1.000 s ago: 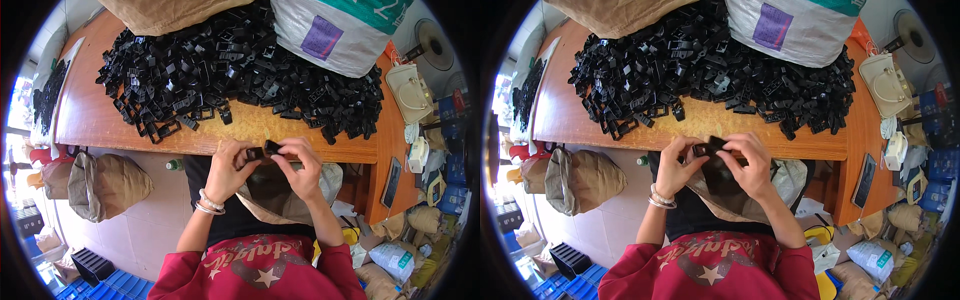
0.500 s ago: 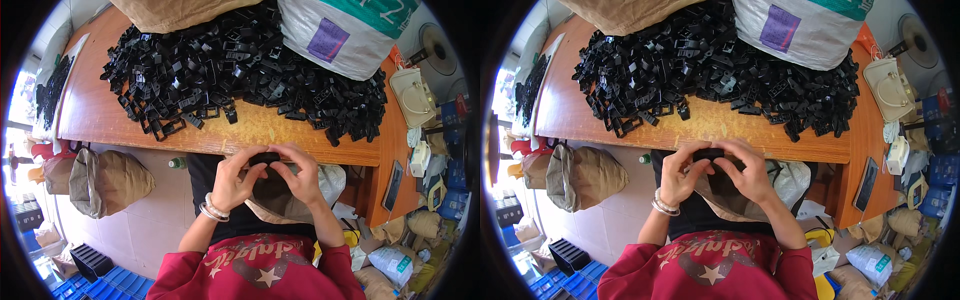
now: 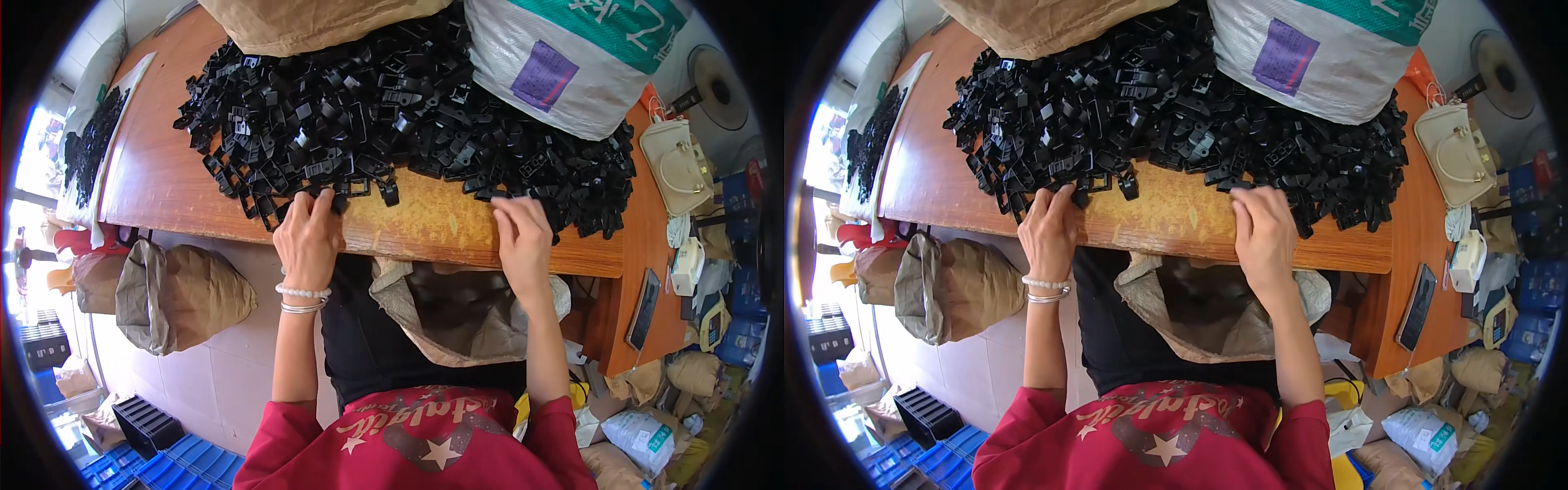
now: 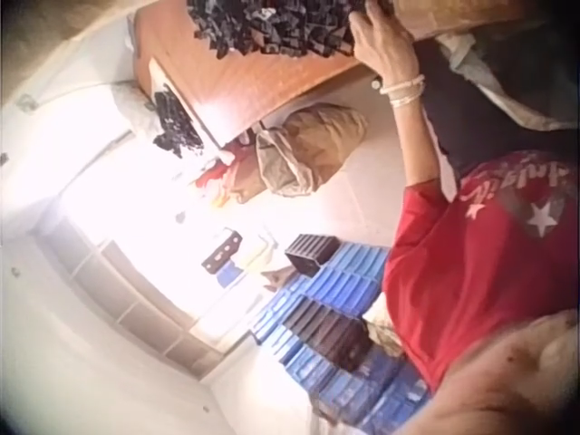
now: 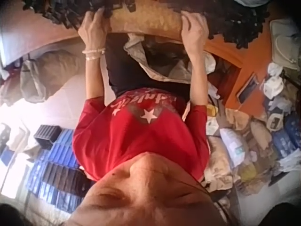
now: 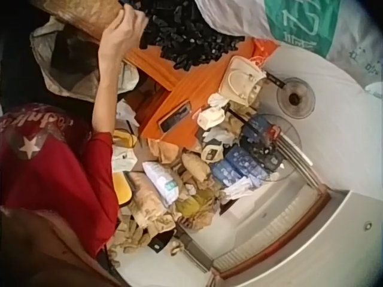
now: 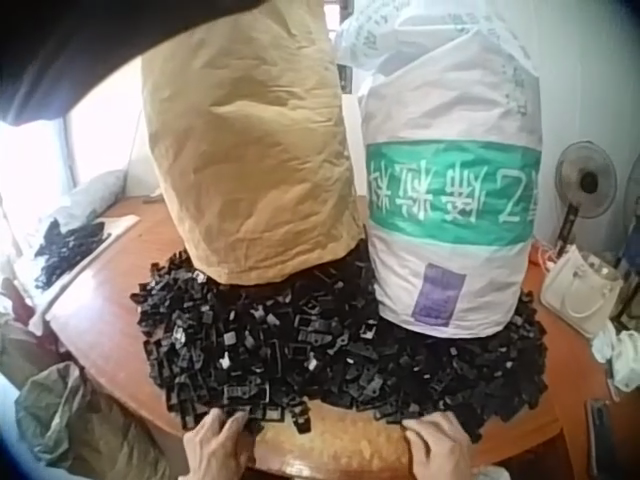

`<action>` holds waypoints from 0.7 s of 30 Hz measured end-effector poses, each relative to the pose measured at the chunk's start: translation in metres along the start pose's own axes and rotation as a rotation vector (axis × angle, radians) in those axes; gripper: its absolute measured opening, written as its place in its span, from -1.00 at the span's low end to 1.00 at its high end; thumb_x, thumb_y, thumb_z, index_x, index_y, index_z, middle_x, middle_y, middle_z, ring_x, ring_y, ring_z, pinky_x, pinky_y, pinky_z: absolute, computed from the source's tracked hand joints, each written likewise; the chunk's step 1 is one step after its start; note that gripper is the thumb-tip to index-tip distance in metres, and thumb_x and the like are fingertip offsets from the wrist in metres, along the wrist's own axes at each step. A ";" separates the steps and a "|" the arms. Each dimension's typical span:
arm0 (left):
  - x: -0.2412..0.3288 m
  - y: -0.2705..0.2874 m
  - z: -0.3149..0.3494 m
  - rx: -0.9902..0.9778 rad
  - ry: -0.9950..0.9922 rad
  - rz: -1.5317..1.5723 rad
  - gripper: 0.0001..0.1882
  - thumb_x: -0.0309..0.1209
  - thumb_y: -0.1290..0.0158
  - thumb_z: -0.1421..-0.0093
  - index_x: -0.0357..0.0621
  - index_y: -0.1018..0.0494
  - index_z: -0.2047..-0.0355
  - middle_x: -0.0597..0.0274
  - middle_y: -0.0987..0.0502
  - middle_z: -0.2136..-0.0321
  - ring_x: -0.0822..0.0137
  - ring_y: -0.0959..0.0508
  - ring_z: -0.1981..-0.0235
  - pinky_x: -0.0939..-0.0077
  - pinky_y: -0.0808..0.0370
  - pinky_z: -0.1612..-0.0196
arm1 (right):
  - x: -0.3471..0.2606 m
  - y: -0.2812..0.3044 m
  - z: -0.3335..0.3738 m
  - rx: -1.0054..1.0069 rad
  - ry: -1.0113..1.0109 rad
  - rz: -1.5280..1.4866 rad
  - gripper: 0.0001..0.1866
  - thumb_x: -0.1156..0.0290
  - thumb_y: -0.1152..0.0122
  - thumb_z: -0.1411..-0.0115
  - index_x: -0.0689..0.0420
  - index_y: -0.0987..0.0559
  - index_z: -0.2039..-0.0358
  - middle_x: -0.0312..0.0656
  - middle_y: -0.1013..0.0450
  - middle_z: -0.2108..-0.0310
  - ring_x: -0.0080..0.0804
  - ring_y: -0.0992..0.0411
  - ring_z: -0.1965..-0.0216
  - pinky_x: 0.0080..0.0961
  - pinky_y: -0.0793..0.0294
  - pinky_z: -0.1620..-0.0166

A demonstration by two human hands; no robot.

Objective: Assembling small black plastic components by snapping two pieces together and placing them into a collection bag.

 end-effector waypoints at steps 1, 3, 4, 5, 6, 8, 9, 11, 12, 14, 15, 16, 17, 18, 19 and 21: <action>0.003 0.000 0.002 0.028 -0.072 0.027 -0.66 -0.56 -0.13 0.06 -0.11 -0.47 0.20 0.21 -0.35 0.46 0.23 -0.48 0.45 0.37 -0.39 0.48 | 0.001 -0.002 -0.004 0.021 0.010 0.087 -0.87 0.59 -0.19 -0.08 0.24 -0.58 0.31 -0.15 -0.41 0.41 -0.19 -0.37 0.34 -0.35 -0.38 0.27; 0.014 -0.006 0.006 -0.005 -0.120 0.077 -0.69 -0.55 -0.13 0.08 -0.12 -0.48 0.24 0.22 -0.34 0.47 0.26 -0.47 0.47 0.41 -0.38 0.51 | 0.005 -0.005 -0.009 0.032 0.041 0.220 -0.82 0.57 -0.23 -0.05 0.21 -0.57 0.28 -0.18 -0.36 0.35 -0.19 -0.33 0.29 -0.33 -0.34 0.23; 0.021 -0.007 0.008 -0.012 -0.150 0.103 -0.72 -0.55 -0.13 0.06 -0.12 -0.48 0.26 0.22 -0.34 0.47 0.27 -0.46 0.47 0.42 -0.38 0.52 | 0.004 -0.007 -0.010 0.030 0.043 0.219 -0.82 0.57 -0.23 -0.05 0.21 -0.57 0.28 -0.18 -0.36 0.35 -0.19 -0.33 0.29 -0.33 -0.34 0.23; 0.027 -0.008 0.009 -0.049 -0.127 0.189 -0.77 -0.53 -0.12 0.01 -0.13 -0.47 0.28 0.22 -0.34 0.48 0.27 -0.46 0.49 0.41 -0.37 0.53 | 0.002 -0.010 -0.011 0.003 0.053 0.267 -0.81 0.56 -0.25 -0.03 0.22 -0.57 0.28 -0.18 -0.36 0.33 -0.20 -0.32 0.27 -0.33 -0.32 0.22; 0.033 -0.008 0.008 -0.057 -0.150 0.212 -0.80 -0.53 -0.11 -0.02 -0.14 -0.48 0.29 0.22 -0.34 0.48 0.28 -0.46 0.51 0.41 -0.37 0.54 | 0.000 -0.013 -0.011 -0.024 0.064 0.315 -0.79 0.55 -0.27 -0.01 0.22 -0.56 0.28 -0.18 -0.36 0.31 -0.21 -0.32 0.25 -0.33 -0.30 0.20; 0.040 -0.008 0.006 -0.076 -0.163 0.210 -0.81 -0.42 -0.15 -0.07 -0.14 -0.49 0.28 0.25 -0.34 0.48 0.30 -0.44 0.55 0.40 -0.37 0.55 | -0.003 -0.012 -0.009 -0.063 0.073 0.319 -0.74 0.55 -0.29 0.02 0.21 -0.54 0.26 -0.18 -0.35 0.27 -0.21 -0.31 0.22 -0.33 -0.27 0.20; 0.038 -0.005 0.005 -0.081 -0.113 0.229 -0.73 -0.34 -0.20 -0.04 -0.14 -0.49 0.25 0.26 -0.34 0.48 0.30 -0.44 0.54 0.40 -0.38 0.54 | -0.003 -0.011 -0.007 -0.078 0.084 0.309 -0.74 0.56 -0.29 0.02 0.22 -0.52 0.26 -0.16 -0.37 0.28 -0.21 -0.32 0.22 -0.33 -0.28 0.19; 0.029 -0.001 0.006 -0.120 0.003 0.298 -0.49 -0.16 -0.33 0.10 -0.13 -0.49 0.17 0.23 -0.36 0.41 0.25 -0.48 0.47 0.39 -0.45 0.44 | -0.001 -0.011 -0.004 -0.087 0.090 0.306 -0.73 0.57 -0.28 0.02 0.22 -0.51 0.25 -0.15 -0.38 0.29 -0.21 -0.33 0.23 -0.33 -0.29 0.18; 0.024 -0.001 0.006 -0.099 0.018 0.331 -0.48 -0.18 -0.35 0.13 -0.13 -0.49 0.18 0.20 -0.37 0.36 0.23 -0.50 0.44 0.38 -0.47 0.40 | 0.000 -0.010 -0.001 -0.062 0.071 0.183 -0.73 0.59 -0.27 0.02 0.23 -0.50 0.25 -0.13 -0.39 0.30 -0.17 -0.34 0.24 -0.32 -0.31 0.17; 0.014 -0.002 0.010 -0.140 0.074 0.411 -0.53 -0.29 -0.37 0.15 -0.14 -0.50 0.21 0.15 -0.39 0.22 0.17 -0.53 0.36 0.34 -0.51 0.30 | 0.009 -0.010 0.008 -0.098 -0.126 -0.071 -0.73 0.59 -0.22 -0.07 0.25 -0.50 0.17 -0.14 -0.45 0.31 -0.28 -0.41 0.34 -0.41 -0.38 0.26; 0.012 -0.005 0.010 -0.143 0.075 0.412 -0.53 -0.29 -0.37 0.15 -0.14 -0.50 0.21 0.15 -0.39 0.22 0.17 -0.53 0.36 0.34 -0.51 0.30 | 0.007 -0.008 0.011 -0.099 -0.128 -0.070 -0.73 0.59 -0.22 -0.07 0.25 -0.50 0.17 -0.14 -0.45 0.31 -0.28 -0.41 0.34 -0.41 -0.38 0.26; 0.011 -0.009 0.009 -0.202 0.077 0.460 -0.56 -0.33 -0.35 0.13 -0.15 -0.50 0.22 0.16 -0.39 0.22 0.18 -0.54 0.38 0.35 -0.51 0.31 | 0.005 -0.006 0.011 -0.113 -0.243 -0.271 -0.72 0.56 -0.18 -0.13 0.25 -0.49 0.11 -0.18 -0.46 0.29 -0.42 -0.40 0.36 -0.49 -0.36 0.33; 0.011 -0.011 0.007 -0.261 0.080 0.508 -0.59 -0.37 -0.33 0.11 -0.15 -0.50 0.23 0.17 -0.40 0.21 0.19 -0.54 0.39 0.36 -0.50 0.33 | 0.004 -0.009 0.012 -0.126 -0.358 -0.473 -0.70 0.53 -0.15 -0.19 0.25 -0.48 0.04 -0.22 -0.47 0.27 -0.55 -0.39 0.38 -0.58 -0.35 0.40; 0.015 -0.013 0.008 -0.324 0.125 0.547 -0.70 -0.44 -0.28 0.06 -0.17 -0.51 0.29 0.18 -0.42 0.21 0.21 -0.55 0.43 0.39 -0.50 0.36 | -0.001 -0.012 0.014 -0.062 -0.287 -0.611 -0.68 0.49 -0.08 -0.27 0.21 -0.47 -0.04 -0.27 -0.46 0.24 -0.73 -0.33 0.39 -0.76 -0.27 0.46; 0.018 -0.015 0.007 -0.295 0.088 0.568 -0.74 -0.47 -0.27 0.06 -0.18 -0.51 0.32 0.17 -0.43 0.24 0.23 -0.55 0.47 0.41 -0.49 0.38 | -0.001 -0.014 0.018 -0.105 -0.399 -0.691 -0.70 0.50 -0.07 -0.27 0.23 -0.47 -0.02 -0.25 -0.45 0.25 -0.72 -0.34 0.40 -0.78 -0.28 0.47; 0.027 -0.016 0.006 -0.270 0.050 0.626 -0.82 -0.53 -0.24 0.05 -0.26 -0.49 0.42 0.16 -0.47 0.32 0.23 -0.55 0.52 0.44 -0.48 0.43 | -0.007 -0.019 0.024 -0.096 -0.504 -0.902 -0.75 0.50 -0.07 -0.28 0.29 -0.45 0.04 -0.19 -0.46 0.29 -0.69 -0.36 0.44 -0.80 -0.28 0.51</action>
Point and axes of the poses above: each hand's wrist, its own z-axis away from the middle knuckle, its own y-axis out of the back of the hand, x = y × z, the point moved 5 cm from there along -z, towards the middle knuckle
